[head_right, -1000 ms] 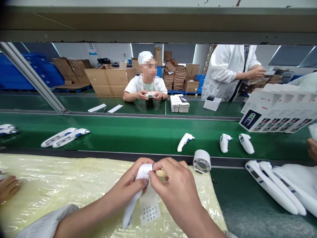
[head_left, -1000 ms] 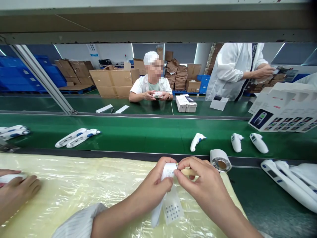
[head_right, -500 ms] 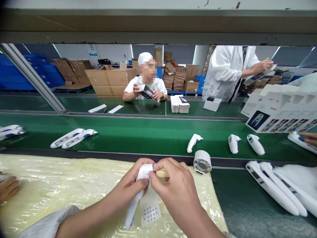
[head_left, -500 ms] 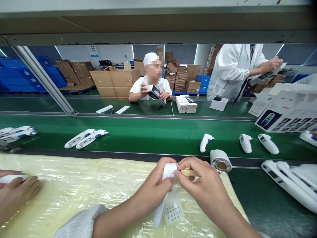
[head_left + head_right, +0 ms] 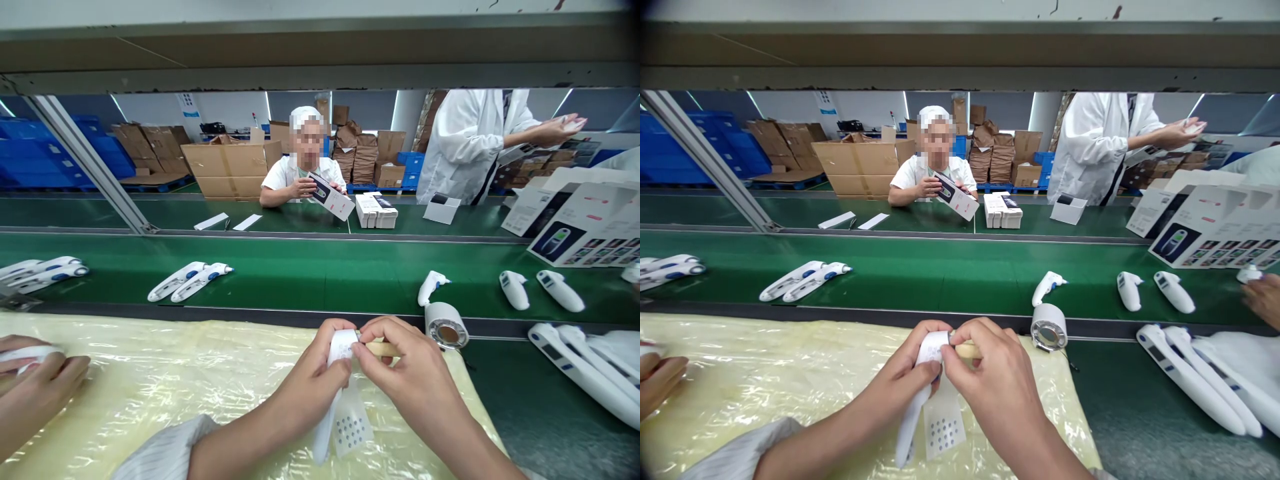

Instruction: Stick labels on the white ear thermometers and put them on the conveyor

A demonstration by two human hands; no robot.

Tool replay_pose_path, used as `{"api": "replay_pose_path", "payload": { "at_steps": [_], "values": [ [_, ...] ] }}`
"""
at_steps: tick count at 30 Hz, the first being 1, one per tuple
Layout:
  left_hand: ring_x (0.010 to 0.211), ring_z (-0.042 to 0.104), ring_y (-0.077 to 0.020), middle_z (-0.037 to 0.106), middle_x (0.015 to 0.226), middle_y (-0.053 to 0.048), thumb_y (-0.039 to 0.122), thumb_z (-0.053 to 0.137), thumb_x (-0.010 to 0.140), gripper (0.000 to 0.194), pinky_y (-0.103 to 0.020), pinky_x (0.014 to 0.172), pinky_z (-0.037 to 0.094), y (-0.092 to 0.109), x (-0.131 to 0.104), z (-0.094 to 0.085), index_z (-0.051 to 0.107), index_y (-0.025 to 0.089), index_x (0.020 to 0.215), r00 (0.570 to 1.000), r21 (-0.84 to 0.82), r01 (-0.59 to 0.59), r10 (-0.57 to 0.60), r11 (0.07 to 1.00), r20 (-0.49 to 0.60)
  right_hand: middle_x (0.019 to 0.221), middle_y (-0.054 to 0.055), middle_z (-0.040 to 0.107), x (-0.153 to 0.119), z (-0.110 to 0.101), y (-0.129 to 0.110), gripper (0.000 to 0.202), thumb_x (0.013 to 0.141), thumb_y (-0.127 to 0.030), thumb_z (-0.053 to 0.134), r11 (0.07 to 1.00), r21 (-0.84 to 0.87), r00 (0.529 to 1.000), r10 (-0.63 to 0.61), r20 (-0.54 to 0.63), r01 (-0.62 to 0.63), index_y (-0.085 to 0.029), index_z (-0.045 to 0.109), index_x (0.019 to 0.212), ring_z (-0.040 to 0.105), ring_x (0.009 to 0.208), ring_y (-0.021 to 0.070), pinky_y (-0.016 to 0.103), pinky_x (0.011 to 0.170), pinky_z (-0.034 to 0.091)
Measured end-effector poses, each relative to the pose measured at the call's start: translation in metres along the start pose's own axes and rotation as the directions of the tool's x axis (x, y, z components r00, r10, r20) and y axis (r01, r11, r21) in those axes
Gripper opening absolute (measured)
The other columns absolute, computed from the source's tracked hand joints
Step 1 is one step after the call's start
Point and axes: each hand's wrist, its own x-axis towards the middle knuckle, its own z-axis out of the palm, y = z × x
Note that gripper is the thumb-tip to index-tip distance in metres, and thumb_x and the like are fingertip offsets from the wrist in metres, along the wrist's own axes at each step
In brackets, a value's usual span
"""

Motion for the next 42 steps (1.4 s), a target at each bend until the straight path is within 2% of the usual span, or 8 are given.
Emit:
{"api": "replay_pose_path", "payload": {
  "at_steps": [5, 11, 17, 28, 31, 35, 39, 42],
  "values": [
    [0.067, 0.047, -0.0151, 0.052, 0.075, 0.003, 0.031, 0.051, 0.084, 0.038, -0.026, 0.063, 0.034, -0.001, 0.000, -0.001, 0.046, 0.023, 0.120, 1.000, -0.014, -0.004, 0.004, 1.000, 0.002, 0.092, 0.001, 0.071, 0.000, 0.000, 0.000, 0.012, 0.083, -0.036, 0.060, 1.000, 0.020, 1.000, 0.002, -0.003, -0.002, -0.028, 0.067, 0.078, 0.062, 0.083, 0.0227, 0.029, 0.059, 0.045],
    [0.066, 0.047, -0.0150, 0.053, 0.074, 0.003, 0.030, 0.050, 0.086, 0.038, -0.026, 0.063, 0.035, 0.000, 0.000, 0.000, 0.044, 0.024, 0.123, 1.000, 0.001, 0.001, -0.001, 1.000, -0.009, 0.093, 0.000, 0.071, 0.001, 0.000, -0.002, 0.010, 0.083, -0.035, 0.060, 1.000, 0.012, 1.000, -0.002, 0.005, 0.001, -0.029, 0.066, 0.078, 0.063, 0.085, 0.0233, 0.029, 0.060, 0.046],
    [0.070, 0.049, -0.0151, 0.053, 0.081, 0.002, 0.048, 0.046, 0.096, 0.034, -0.027, 0.064, 0.036, -0.005, -0.001, 0.000, 0.045, 0.025, 0.121, 1.000, -0.031, -0.014, 0.014, 0.999, -0.007, 0.093, 0.000, 0.072, 0.000, 0.000, -0.001, 0.011, 0.085, -0.036, 0.060, 1.000, -0.005, 1.000, -0.015, 0.003, 0.015, -0.029, 0.066, 0.079, 0.064, 0.084, 0.0228, 0.030, 0.063, 0.047],
    [0.065, 0.050, -0.0130, 0.052, 0.077, 0.003, 0.031, 0.048, 0.089, 0.021, -0.025, 0.062, 0.040, 0.001, 0.000, 0.004, 0.053, 0.022, 0.107, 0.995, -0.026, -0.062, 0.060, 0.998, -0.079, 0.094, -0.002, 0.072, 0.000, -0.002, 0.004, 0.014, 0.091, -0.037, 0.058, 0.968, -0.169, 0.980, -0.194, -0.035, 0.186, -0.029, 0.065, 0.082, 0.067, 0.079, 0.0200, 0.033, 0.067, 0.045],
    [0.059, 0.051, -0.0110, 0.051, 0.073, 0.004, 0.024, 0.044, 0.090, 0.022, -0.022, 0.056, 0.041, 0.001, 0.025, -0.012, 0.053, 0.022, 0.109, 0.980, 0.095, -0.049, 0.067, 0.994, -0.189, 0.096, -0.001, 0.071, 0.002, -0.007, 0.008, 0.019, 0.093, -0.043, 0.055, 0.953, -0.220, 0.964, -0.237, -0.117, 0.208, -0.030, 0.066, 0.084, 0.067, 0.080, 0.0211, 0.034, 0.066, 0.045],
    [0.057, 0.055, -0.0107, 0.057, 0.080, 0.002, 0.023, 0.042, 0.099, 0.025, -0.023, 0.053, 0.046, 0.006, 0.092, -0.057, 0.051, 0.019, 0.121, 0.926, 0.297, 0.006, 0.107, 0.955, -0.362, 0.098, 0.001, 0.070, 0.002, -0.011, 0.009, 0.024, 0.094, -0.047, 0.053, 0.946, -0.233, 0.960, -0.257, -0.113, 0.226, -0.030, 0.065, 0.084, 0.067, 0.081, 0.0206, 0.033, 0.065, 0.047],
    [0.090, 0.065, -0.0186, 0.063, 0.113, -0.008, 0.035, 0.059, 0.098, 0.032, -0.036, 0.077, 0.058, 0.018, 0.148, -0.100, 0.058, 0.015, 0.123, 0.865, 0.466, 0.083, 0.169, 0.881, -0.473, 0.100, 0.000, 0.070, 0.003, -0.007, 0.011, 0.021, 0.096, -0.041, 0.050, 0.931, -0.278, 0.967, -0.253, -0.033, 0.234, -0.030, 0.065, 0.086, 0.065, 0.075, 0.0192, 0.031, 0.063, 0.046],
    [0.108, 0.063, -0.0239, 0.061, 0.125, -0.010, 0.034, 0.062, 0.096, 0.033, -0.045, 0.091, 0.055, 0.027, 0.160, -0.112, 0.059, 0.016, 0.124, 0.852, 0.596, 0.121, 0.225, 0.794, -0.473, 0.092, 0.000, 0.070, 0.004, -0.006, 0.013, 0.019, 0.094, -0.032, 0.051, 0.918, -0.317, 0.971, -0.221, 0.091, 0.238, -0.028, 0.064, 0.081, 0.064, 0.070, 0.0191, 0.031, 0.061, 0.045]
  ]
}}
